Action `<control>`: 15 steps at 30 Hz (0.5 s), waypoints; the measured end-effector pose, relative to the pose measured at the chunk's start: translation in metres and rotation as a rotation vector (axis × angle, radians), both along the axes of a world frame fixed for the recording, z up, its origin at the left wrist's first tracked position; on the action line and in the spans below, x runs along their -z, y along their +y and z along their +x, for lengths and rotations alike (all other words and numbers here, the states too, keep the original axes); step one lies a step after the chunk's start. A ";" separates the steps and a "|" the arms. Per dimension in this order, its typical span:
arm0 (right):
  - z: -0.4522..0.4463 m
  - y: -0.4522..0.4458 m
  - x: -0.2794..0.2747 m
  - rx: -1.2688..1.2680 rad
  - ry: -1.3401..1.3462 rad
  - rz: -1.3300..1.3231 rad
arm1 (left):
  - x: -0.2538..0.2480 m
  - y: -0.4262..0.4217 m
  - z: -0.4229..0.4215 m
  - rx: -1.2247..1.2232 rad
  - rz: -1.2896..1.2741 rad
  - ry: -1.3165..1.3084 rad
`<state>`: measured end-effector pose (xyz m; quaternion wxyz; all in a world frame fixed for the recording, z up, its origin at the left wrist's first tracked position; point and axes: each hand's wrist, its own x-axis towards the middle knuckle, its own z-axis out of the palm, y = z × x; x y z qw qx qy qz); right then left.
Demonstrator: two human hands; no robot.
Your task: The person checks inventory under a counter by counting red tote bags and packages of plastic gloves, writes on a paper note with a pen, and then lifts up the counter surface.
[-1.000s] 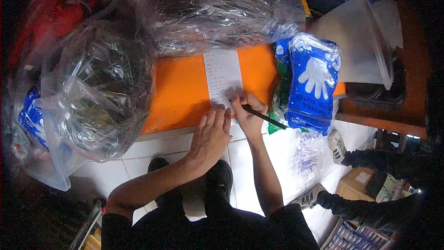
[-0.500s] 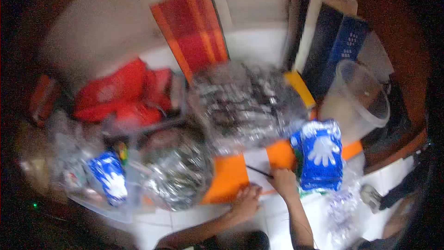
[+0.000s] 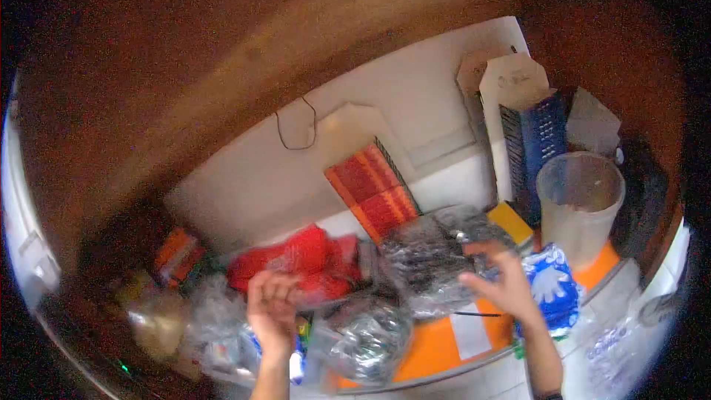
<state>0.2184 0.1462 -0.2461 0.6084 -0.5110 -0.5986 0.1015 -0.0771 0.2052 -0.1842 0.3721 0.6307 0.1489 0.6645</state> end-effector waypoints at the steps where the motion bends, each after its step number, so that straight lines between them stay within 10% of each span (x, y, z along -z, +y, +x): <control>1: 0.002 -0.001 -0.017 -0.093 0.059 0.097 | -0.023 -0.023 -0.007 -0.093 0.051 -0.053; 8: 0.032 -0.069 -0.146 -0.559 0.455 0.755 | -0.166 -0.080 -0.071 0.507 0.509 -0.142; 15: 0.007 -0.109 -0.209 -0.633 0.633 0.852 | -0.179 -0.097 -0.061 0.256 0.079 -0.614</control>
